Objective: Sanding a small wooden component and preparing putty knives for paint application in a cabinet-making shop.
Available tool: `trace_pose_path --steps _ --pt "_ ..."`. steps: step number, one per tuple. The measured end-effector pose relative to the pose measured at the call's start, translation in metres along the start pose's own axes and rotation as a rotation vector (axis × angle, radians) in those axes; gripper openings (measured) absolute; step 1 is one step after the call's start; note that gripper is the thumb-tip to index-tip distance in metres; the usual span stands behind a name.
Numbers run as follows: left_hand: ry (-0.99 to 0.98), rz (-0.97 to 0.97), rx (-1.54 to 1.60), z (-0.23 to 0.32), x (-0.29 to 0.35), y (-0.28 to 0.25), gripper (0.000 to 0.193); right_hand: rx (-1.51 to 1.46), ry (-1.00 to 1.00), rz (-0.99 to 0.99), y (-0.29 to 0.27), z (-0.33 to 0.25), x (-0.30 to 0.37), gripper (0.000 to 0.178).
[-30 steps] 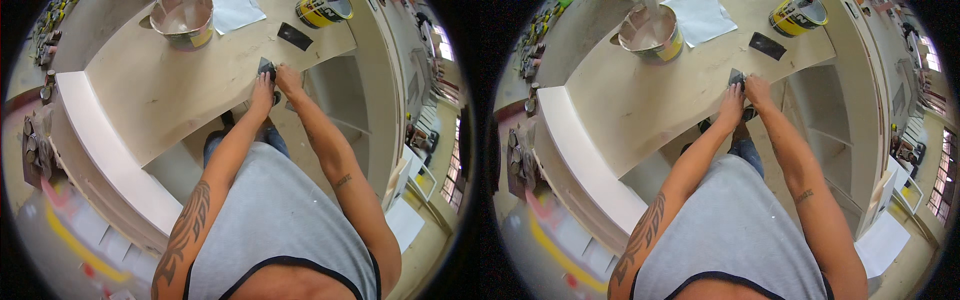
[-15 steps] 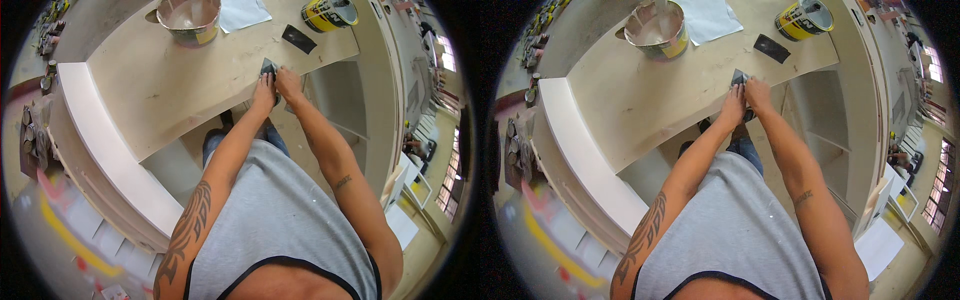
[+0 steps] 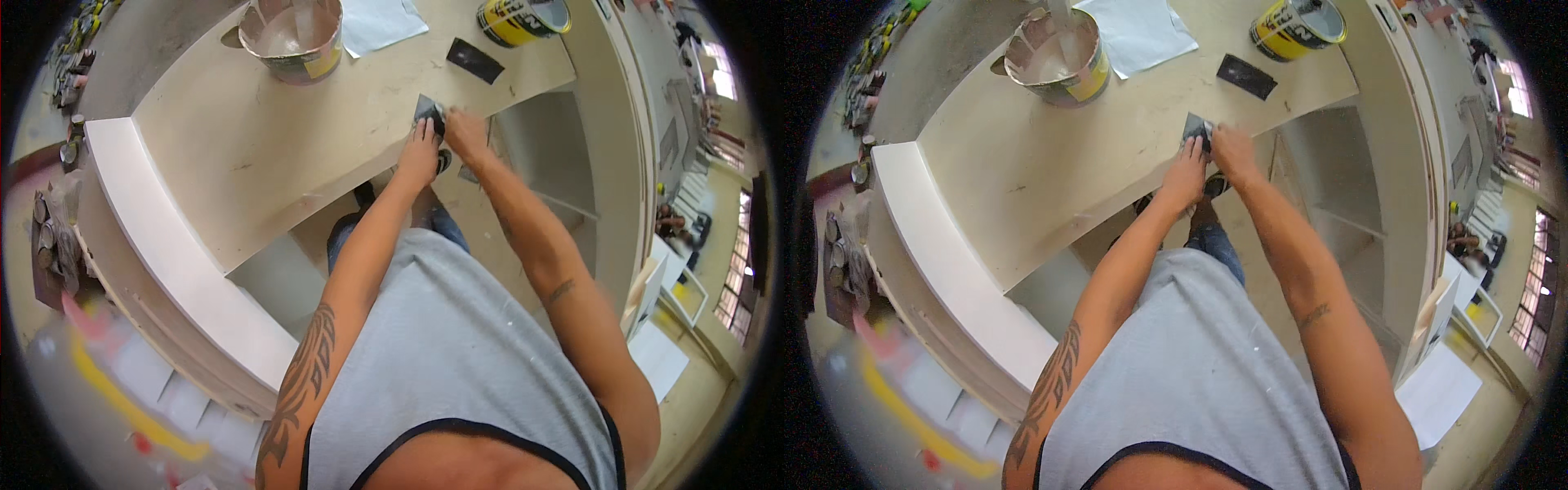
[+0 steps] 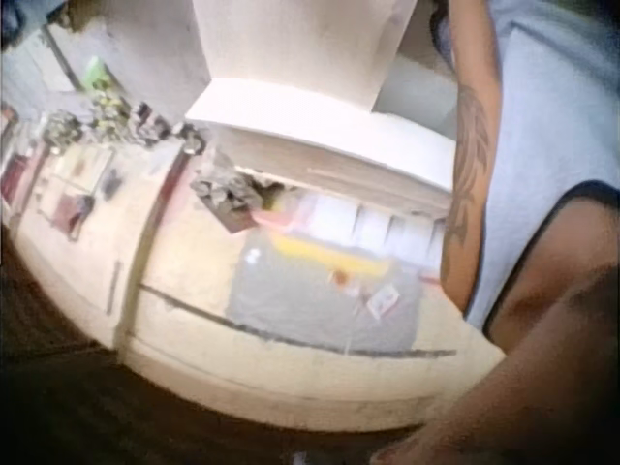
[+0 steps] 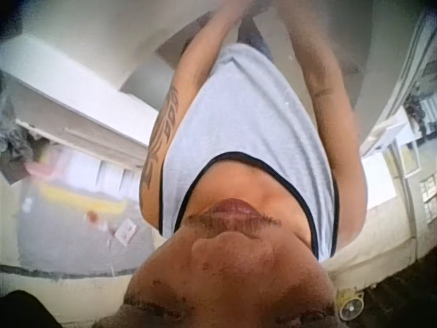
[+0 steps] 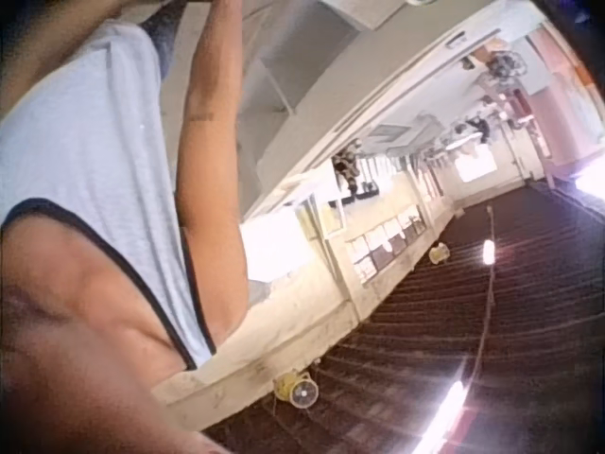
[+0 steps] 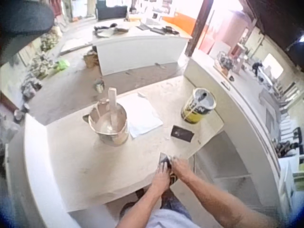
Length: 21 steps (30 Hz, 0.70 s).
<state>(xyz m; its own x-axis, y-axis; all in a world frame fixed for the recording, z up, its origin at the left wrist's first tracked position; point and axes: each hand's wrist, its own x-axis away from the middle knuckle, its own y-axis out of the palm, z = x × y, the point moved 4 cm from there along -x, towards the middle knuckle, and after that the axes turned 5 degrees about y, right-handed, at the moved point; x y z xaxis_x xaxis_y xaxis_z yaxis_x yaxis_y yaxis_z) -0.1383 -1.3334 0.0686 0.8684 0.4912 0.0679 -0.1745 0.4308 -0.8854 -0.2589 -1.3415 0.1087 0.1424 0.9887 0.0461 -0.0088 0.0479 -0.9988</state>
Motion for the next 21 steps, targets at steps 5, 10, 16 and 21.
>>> trace_pose_path --steps 5,10,16,21 --pt "0.012 -0.063 0.036 0.010 0.006 -0.005 0.061 -0.093 0.230 -0.096 -0.001 0.009 -0.004 0.011" --pt "-0.027 -0.092 -0.066 0.003 0.000 -0.008 0.057 -0.131 0.091 -0.122 -0.004 -0.001 0.002 0.008" --pt "-0.032 -0.070 -0.097 0.009 0.009 -0.005 0.059 -0.062 0.081 -0.191 0.000 -0.004 0.003 0.010" --pt "-0.038 -0.067 -0.014 0.006 0.003 -0.002 0.058 -0.059 0.065 -0.111 0.005 0.004 -0.017 0.014"
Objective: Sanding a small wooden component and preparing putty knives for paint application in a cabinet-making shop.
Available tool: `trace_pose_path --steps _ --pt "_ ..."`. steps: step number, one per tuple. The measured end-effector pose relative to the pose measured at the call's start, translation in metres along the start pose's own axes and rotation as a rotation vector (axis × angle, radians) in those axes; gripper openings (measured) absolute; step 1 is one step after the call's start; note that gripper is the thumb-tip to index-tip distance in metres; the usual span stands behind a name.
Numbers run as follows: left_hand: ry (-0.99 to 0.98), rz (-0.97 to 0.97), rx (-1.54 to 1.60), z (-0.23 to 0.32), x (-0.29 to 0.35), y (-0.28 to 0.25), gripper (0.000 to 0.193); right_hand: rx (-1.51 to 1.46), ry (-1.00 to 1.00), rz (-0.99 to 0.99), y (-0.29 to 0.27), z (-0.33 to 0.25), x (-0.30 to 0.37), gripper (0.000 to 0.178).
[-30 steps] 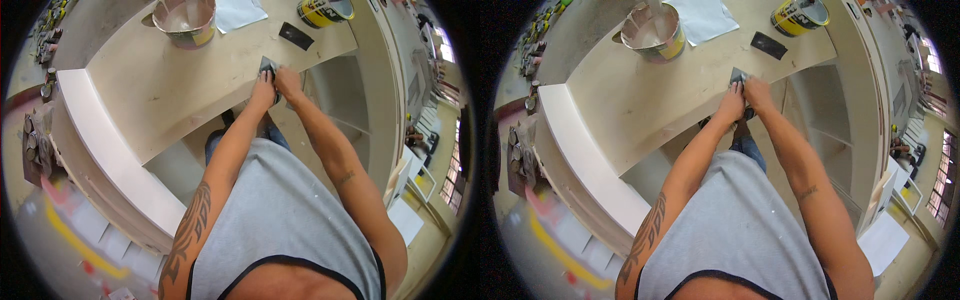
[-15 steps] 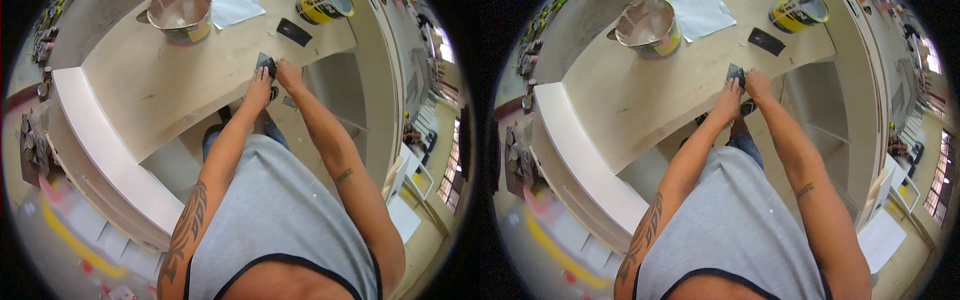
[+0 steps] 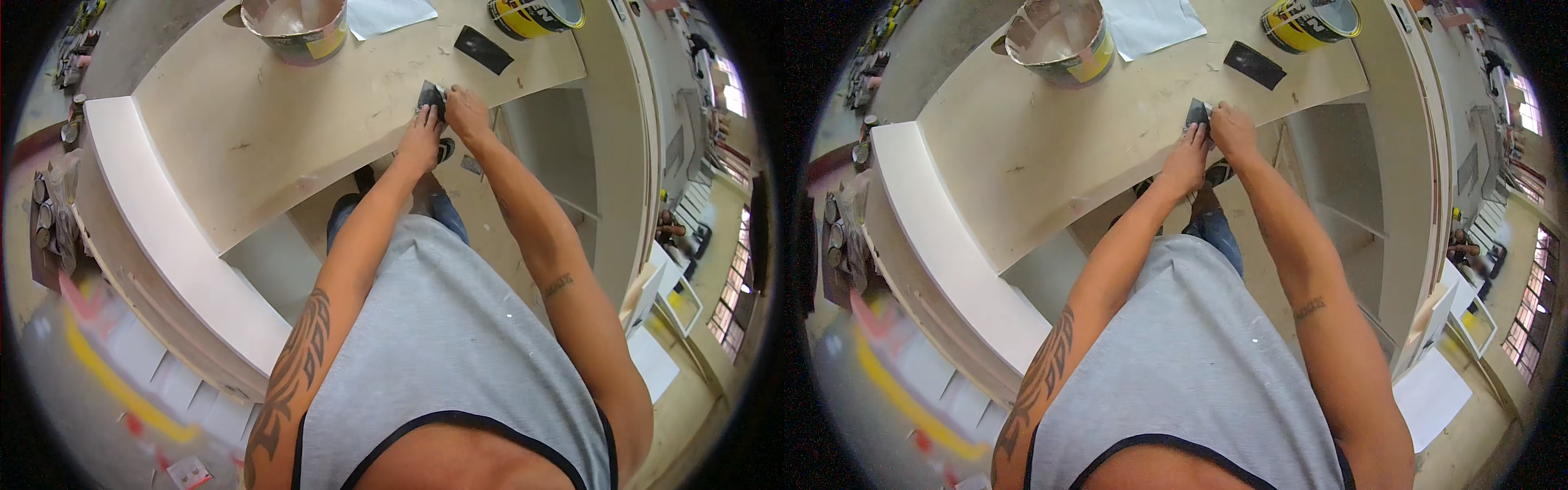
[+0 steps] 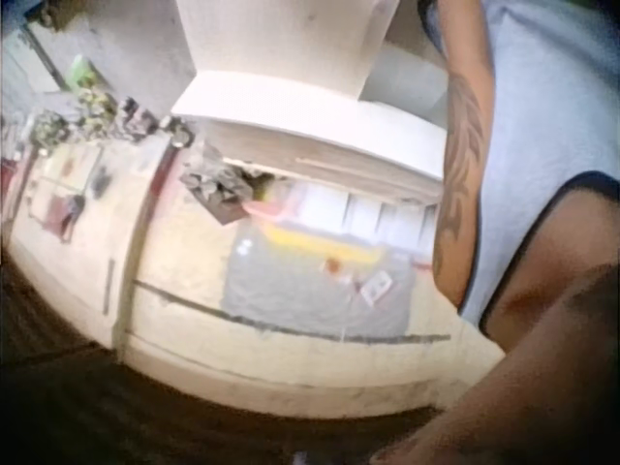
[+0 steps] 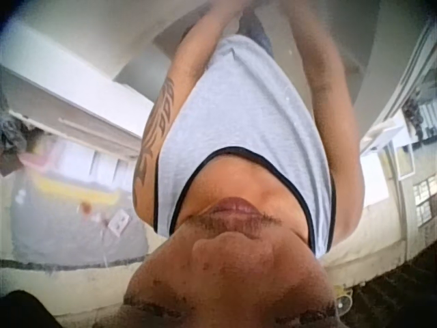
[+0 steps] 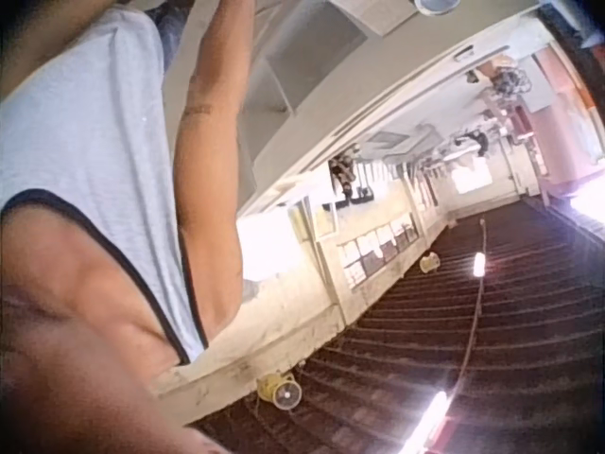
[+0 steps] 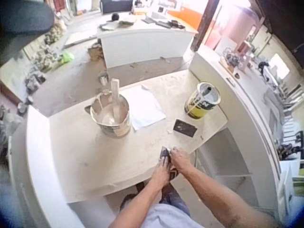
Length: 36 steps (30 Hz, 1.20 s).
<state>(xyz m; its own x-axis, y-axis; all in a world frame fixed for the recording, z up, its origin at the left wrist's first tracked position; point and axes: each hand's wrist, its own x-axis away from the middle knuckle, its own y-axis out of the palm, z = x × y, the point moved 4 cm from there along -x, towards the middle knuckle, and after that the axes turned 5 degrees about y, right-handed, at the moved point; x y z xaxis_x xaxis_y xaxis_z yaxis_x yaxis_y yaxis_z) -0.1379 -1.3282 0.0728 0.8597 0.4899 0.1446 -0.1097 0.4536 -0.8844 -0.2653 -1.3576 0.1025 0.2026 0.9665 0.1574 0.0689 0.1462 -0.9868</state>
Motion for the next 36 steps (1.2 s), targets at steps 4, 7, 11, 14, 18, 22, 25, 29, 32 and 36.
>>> trace_pose_path --steps 4,7,11,14,18,22,25,29,32,36 --pt "0.004 0.038 0.001 -0.003 0.000 -0.008 0.056 -0.032 -0.003 0.043 0.002 -0.004 0.007 0.010" --pt "0.011 0.048 0.080 -0.005 0.005 0.011 0.072 -0.003 0.013 0.041 0.000 -0.015 0.014 0.013" --pt "0.013 0.018 0.017 -0.002 -0.002 0.003 0.054 -0.015 0.025 -0.052 -0.001 0.002 -0.005 0.013" --pt "-0.006 -0.003 0.017 -0.010 -0.004 0.003 0.055 -0.042 -0.145 0.045 -0.004 -0.013 0.028 0.012" --pt "0.030 0.016 0.117 -0.006 -0.001 -0.003 0.056 -0.031 -0.011 0.024 -0.003 -0.004 -0.007 0.010" --pt "0.016 -0.017 0.110 -0.008 -0.001 -0.005 0.065 -0.033 -0.128 -0.059 -0.003 -0.009 0.015 0.010" --pt "0.036 0.049 0.084 -0.006 -0.002 0.000 0.055 -0.060 -0.103 0.073 -0.006 -0.008 0.004 0.010" --pt "0.042 0.092 0.057 -0.011 0.001 0.009 0.056 0.001 -0.051 -0.053 0.000 -0.011 -0.024 0.010" --pt "0.002 0.068 0.117 -0.008 0.000 0.000 0.057 0.001 -0.132 -0.042 0.000 -0.020 0.008 0.013" --pt "0.021 0.113 0.143 -0.005 0.001 -0.002 0.057 -0.015 -0.094 0.026 -0.003 -0.013 -0.017 0.012"
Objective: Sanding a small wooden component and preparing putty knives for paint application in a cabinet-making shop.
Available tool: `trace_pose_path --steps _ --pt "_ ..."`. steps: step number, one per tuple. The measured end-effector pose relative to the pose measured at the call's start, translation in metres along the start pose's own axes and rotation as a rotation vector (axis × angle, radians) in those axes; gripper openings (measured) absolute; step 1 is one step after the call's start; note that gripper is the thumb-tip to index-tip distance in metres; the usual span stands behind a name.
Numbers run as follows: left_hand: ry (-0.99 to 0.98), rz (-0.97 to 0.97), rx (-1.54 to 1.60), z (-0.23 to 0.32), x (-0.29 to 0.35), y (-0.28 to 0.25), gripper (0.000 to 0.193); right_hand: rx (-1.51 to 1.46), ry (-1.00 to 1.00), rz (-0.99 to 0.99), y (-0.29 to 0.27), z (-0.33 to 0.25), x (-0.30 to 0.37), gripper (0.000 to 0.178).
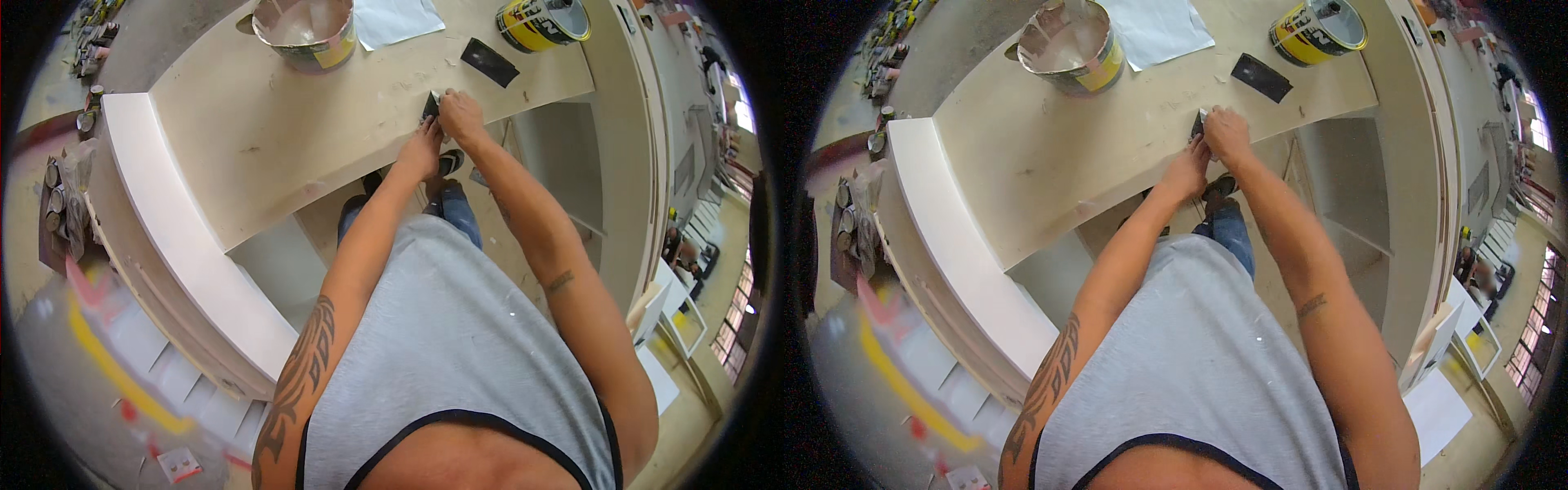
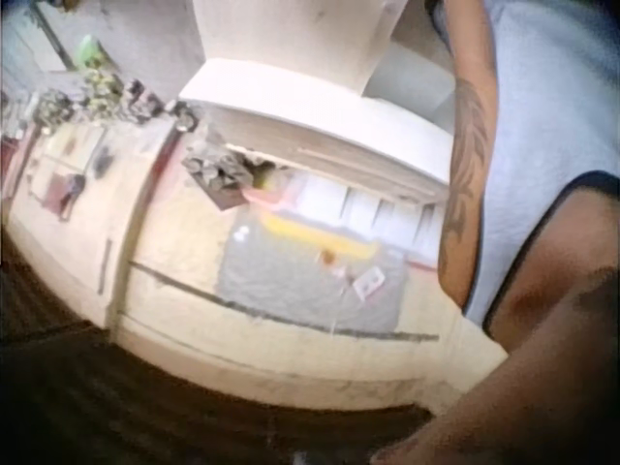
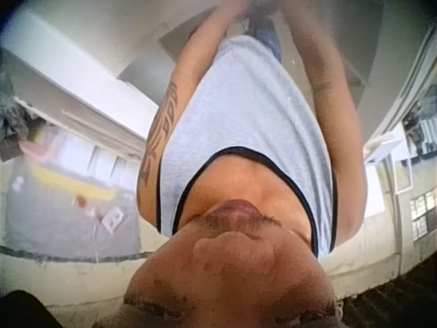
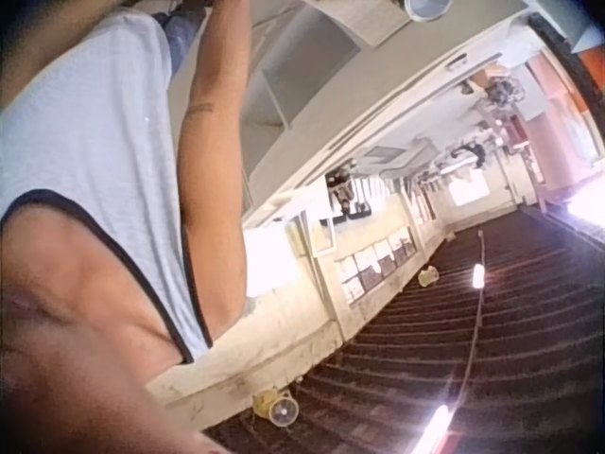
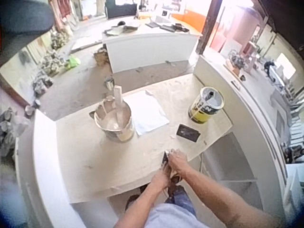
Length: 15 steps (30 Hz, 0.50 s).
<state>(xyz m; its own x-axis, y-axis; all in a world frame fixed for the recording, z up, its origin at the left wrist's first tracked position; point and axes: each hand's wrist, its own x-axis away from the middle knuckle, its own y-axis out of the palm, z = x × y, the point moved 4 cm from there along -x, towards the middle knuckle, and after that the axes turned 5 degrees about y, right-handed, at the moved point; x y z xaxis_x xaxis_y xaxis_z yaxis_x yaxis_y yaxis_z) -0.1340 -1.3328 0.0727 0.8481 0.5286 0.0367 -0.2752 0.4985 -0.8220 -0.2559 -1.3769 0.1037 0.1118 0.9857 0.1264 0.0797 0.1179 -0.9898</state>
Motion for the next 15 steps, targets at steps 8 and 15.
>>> trace_pose_path --steps 8,15 --pt "-0.048 -0.176 -0.140 0.018 -0.006 -0.020 0.064 -0.011 0.032 -0.176 0.003 0.012 -0.005 0.017" --pt "-0.060 0.155 -0.196 0.014 -0.006 -0.004 0.046 -0.047 -0.092 -0.113 0.000 0.034 0.023 0.017"
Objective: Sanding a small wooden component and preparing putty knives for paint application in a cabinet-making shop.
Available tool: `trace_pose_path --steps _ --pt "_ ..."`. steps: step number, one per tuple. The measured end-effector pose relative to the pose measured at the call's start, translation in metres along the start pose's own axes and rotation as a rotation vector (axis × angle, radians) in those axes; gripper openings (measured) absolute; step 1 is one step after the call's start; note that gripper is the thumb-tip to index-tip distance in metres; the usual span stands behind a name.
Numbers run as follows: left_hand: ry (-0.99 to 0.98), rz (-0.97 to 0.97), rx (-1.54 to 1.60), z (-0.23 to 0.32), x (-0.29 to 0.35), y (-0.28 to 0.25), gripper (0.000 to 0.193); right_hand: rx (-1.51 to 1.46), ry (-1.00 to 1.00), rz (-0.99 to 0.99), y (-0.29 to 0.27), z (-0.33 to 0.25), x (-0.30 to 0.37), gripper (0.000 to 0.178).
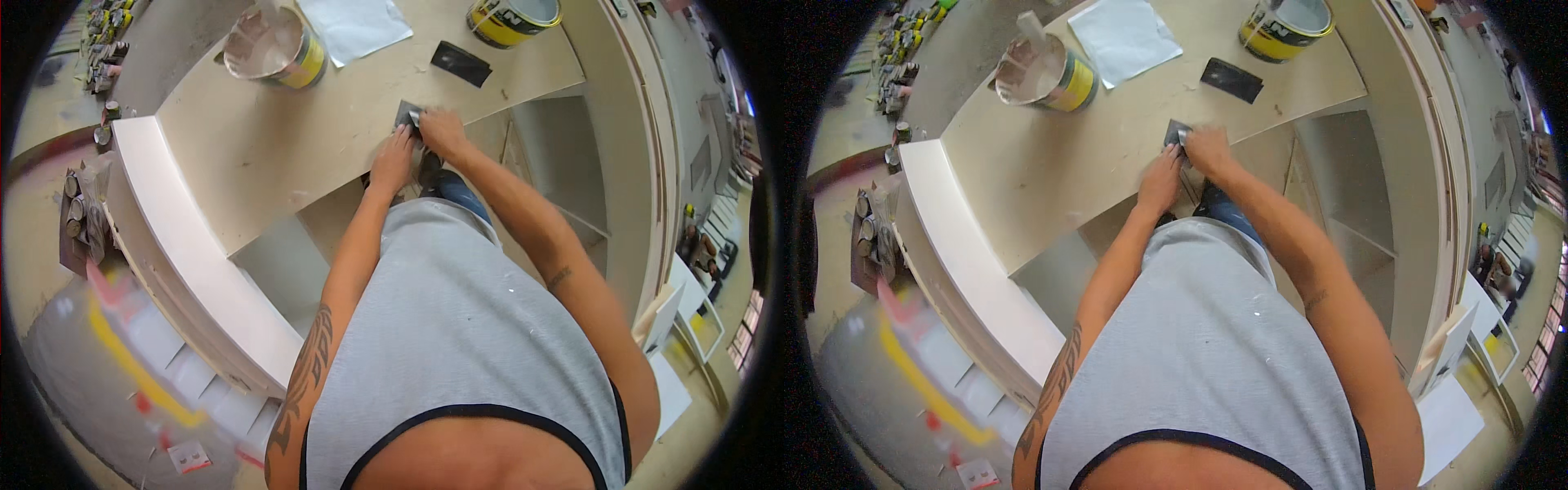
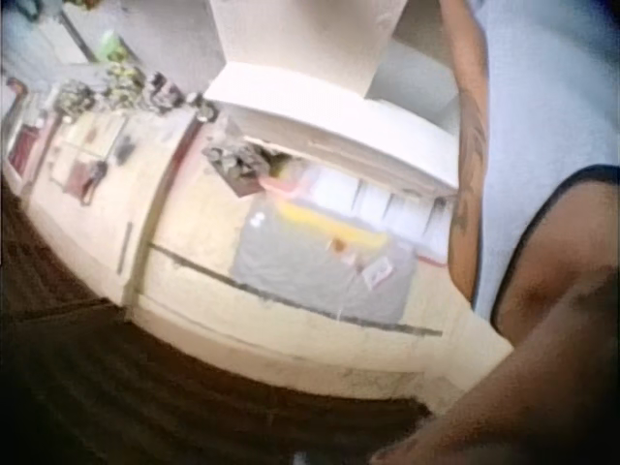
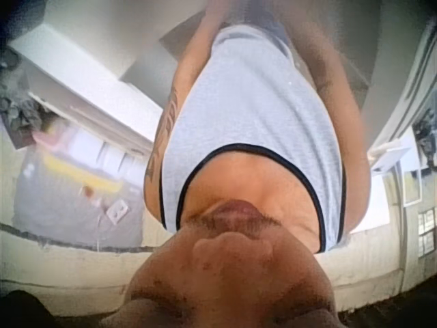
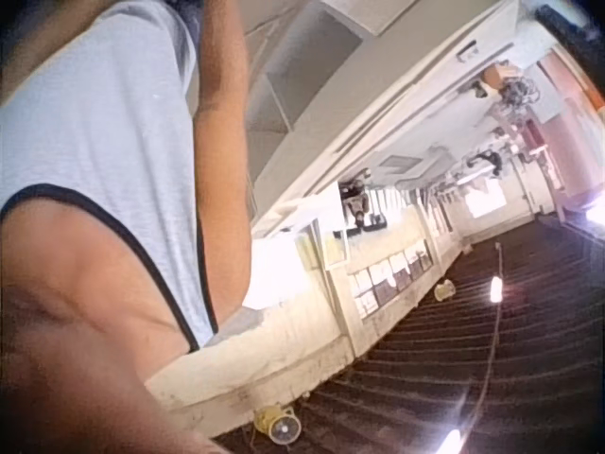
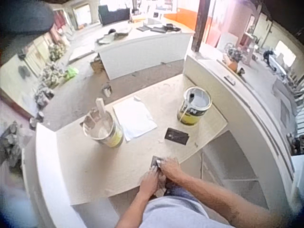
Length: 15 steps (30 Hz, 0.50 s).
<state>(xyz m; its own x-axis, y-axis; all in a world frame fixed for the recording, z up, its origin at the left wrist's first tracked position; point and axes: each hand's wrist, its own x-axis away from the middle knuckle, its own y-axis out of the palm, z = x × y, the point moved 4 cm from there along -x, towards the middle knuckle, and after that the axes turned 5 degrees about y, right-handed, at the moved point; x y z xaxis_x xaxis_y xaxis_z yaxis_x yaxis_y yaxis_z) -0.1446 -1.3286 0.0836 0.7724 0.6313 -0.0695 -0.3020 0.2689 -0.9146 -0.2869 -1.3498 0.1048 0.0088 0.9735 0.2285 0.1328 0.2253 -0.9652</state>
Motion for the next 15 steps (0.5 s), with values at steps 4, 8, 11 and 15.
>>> trace_pose_path --steps 4,8,11,15 --pt "0.011 -0.088 -0.227 0.015 -0.014 -0.004 0.050 -0.138 0.290 -0.197 -0.020 0.073 0.031 0.021" --pt "0.063 -0.067 -0.301 0.022 -0.051 -0.009 0.056 -0.498 0.556 -0.201 0.008 0.189 0.074 0.028" --pt "0.087 -0.029 -0.293 0.030 -0.060 -0.011 0.060 -0.469 0.608 -0.222 0.019 0.236 0.122 0.028" --pt "-0.061 -0.139 0.077 0.033 -0.067 -0.032 0.053 -0.491 0.548 -0.329 0.034 0.236 0.175 0.026"
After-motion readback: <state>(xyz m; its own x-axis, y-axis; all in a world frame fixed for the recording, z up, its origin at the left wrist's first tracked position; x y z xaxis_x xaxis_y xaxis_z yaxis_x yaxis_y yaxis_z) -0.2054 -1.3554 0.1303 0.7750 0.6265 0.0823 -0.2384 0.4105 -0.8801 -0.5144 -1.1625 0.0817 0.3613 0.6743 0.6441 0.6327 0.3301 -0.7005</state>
